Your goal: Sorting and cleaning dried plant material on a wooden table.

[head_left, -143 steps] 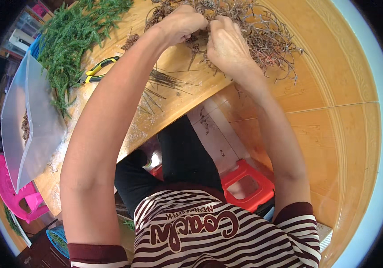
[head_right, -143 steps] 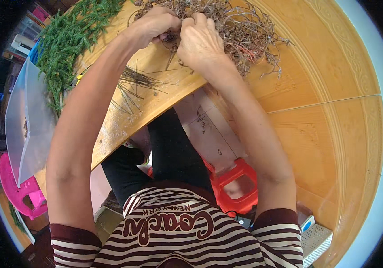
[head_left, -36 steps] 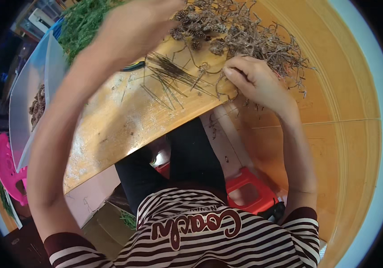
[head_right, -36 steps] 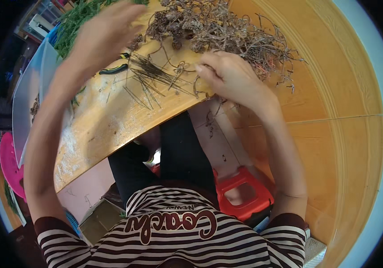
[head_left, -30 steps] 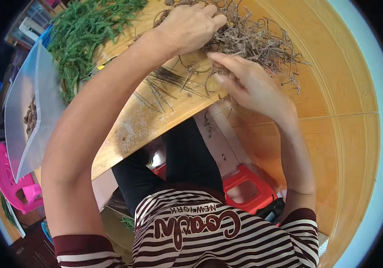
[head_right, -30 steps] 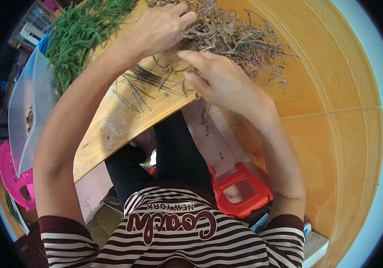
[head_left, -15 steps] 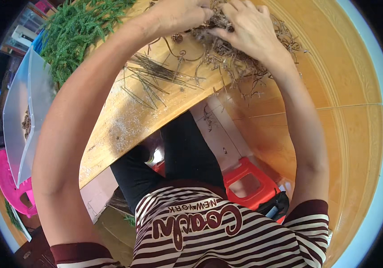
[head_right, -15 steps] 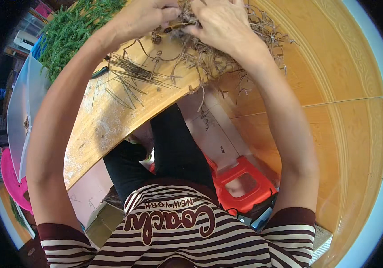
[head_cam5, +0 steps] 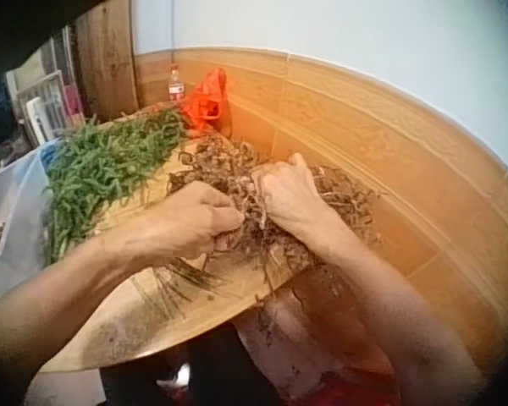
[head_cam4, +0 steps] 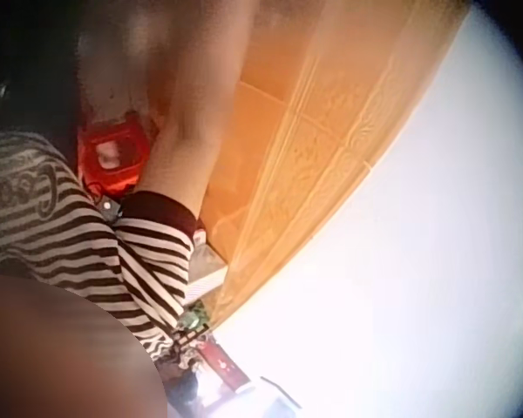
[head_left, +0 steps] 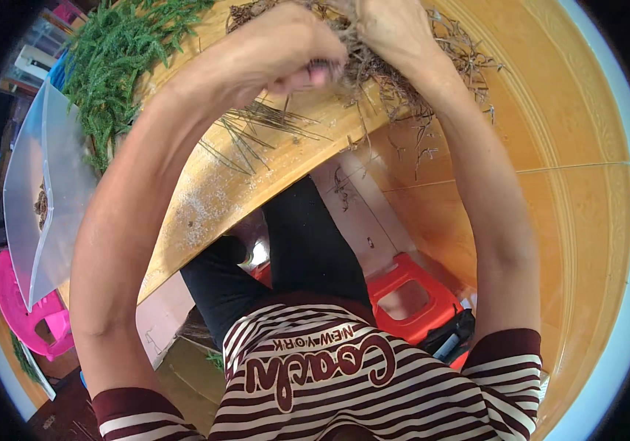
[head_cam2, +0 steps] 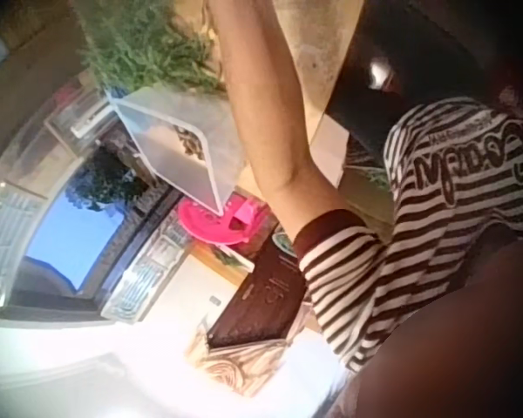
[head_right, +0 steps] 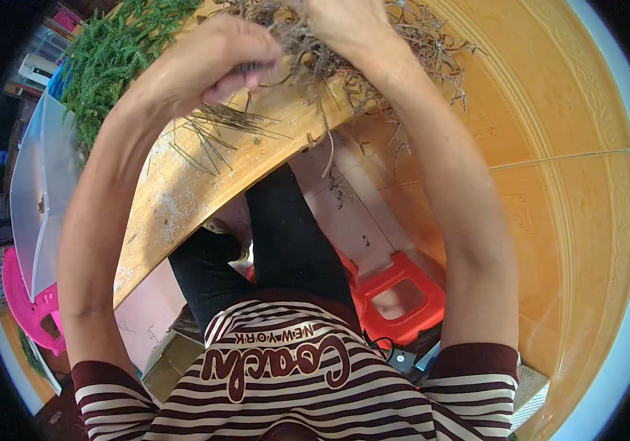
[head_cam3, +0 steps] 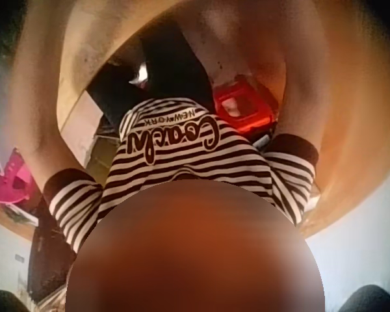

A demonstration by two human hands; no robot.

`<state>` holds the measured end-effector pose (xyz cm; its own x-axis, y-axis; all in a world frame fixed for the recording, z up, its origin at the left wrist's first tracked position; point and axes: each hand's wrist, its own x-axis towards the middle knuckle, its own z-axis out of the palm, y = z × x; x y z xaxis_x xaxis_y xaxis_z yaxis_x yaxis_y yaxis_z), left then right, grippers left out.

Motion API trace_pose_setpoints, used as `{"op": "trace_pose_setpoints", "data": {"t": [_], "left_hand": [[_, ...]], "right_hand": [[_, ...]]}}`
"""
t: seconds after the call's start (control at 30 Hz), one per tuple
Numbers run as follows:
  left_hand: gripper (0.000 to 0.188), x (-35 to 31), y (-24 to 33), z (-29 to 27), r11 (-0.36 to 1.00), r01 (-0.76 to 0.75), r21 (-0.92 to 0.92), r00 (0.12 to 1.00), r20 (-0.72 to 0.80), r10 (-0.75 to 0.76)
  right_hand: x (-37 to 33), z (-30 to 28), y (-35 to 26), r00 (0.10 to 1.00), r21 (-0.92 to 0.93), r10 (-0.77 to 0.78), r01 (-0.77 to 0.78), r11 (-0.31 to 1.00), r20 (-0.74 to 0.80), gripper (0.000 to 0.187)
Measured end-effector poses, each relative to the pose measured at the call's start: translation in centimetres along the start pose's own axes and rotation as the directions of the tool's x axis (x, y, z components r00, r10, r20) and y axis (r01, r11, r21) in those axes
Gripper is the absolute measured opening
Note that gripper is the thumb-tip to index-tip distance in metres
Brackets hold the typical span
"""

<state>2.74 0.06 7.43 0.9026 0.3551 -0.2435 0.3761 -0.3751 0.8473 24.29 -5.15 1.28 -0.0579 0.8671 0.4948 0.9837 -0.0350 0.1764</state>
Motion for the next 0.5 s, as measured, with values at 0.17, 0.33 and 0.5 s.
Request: {"op": "trace_pose_setpoints", "data": {"t": [0.17,0.33,0.5], "left_hand": [[0.013,-3.4,-1.5,2.8,0.985,0.073,-0.156,0.997,0.019,-0.071],[0.019,-4.3,-4.9,0.9,0.95,-0.042,-0.311,0.963,-0.265,-0.044],[0.016,-3.0,-6.7,-1.7,0.945,-0.194,-0.265,0.935,-0.342,0.096]], "right_hand": [[-1.1,-0.7,3.4,0.976,-0.165,0.214,-0.204,0.965,0.047,0.031],[-1.0,-3.1,2.2,0.965,0.235,0.255,-0.234,0.943,-0.062,0.039],[-2.2,-3.8,4.2,0.928,0.657,0.372,-0.286,0.698,0.008,0.039]]}}
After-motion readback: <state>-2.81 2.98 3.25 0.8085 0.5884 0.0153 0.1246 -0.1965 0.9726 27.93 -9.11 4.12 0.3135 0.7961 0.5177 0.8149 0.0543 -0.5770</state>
